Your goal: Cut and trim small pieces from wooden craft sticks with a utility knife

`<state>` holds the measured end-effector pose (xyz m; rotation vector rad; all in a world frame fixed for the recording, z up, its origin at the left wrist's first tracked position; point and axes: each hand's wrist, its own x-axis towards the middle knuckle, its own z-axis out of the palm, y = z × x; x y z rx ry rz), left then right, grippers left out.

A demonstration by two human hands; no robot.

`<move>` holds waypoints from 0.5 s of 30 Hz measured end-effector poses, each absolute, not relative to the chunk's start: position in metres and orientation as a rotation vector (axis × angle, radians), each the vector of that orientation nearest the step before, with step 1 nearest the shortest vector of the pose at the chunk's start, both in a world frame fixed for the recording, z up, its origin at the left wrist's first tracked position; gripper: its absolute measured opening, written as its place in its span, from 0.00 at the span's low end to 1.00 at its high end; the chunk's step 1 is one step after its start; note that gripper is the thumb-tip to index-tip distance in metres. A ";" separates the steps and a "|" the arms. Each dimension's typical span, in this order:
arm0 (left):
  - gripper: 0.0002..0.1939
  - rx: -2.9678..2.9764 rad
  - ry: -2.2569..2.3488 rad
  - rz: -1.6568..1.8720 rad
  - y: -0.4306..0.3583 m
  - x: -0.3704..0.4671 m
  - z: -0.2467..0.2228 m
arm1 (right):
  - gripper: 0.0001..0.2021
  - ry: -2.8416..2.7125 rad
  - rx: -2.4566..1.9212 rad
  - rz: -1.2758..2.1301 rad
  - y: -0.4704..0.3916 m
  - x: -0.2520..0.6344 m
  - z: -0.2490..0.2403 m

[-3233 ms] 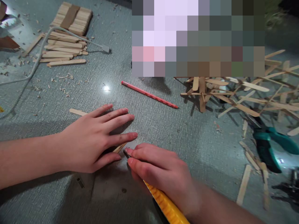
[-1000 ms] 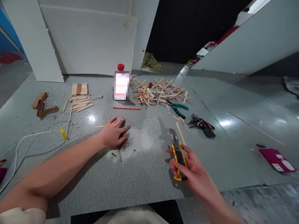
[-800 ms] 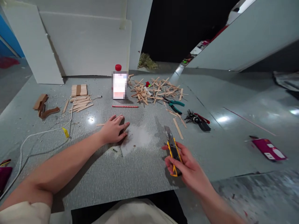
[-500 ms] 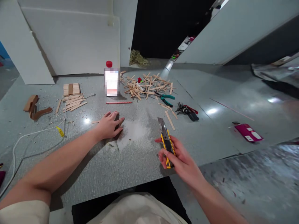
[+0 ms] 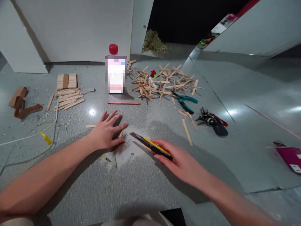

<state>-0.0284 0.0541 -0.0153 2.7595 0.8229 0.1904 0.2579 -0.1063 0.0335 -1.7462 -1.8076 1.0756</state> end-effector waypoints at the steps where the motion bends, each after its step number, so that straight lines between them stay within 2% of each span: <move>1: 0.35 2.753 0.821 0.192 0.054 -0.029 -0.015 | 0.20 -1.921 -1.727 0.980 -0.099 0.259 0.035; 11: 0.31 2.710 0.769 0.233 0.053 -0.027 -0.014 | 0.25 -2.436 -1.408 0.345 -0.073 0.260 0.016; 13: 0.30 2.695 0.767 0.227 0.053 -0.026 -0.014 | 0.24 -2.374 -1.439 0.353 -0.077 0.263 0.011; 15: 0.30 2.685 0.759 0.222 0.053 -0.025 -0.013 | 0.21 -2.149 -1.568 0.558 -0.081 0.265 0.008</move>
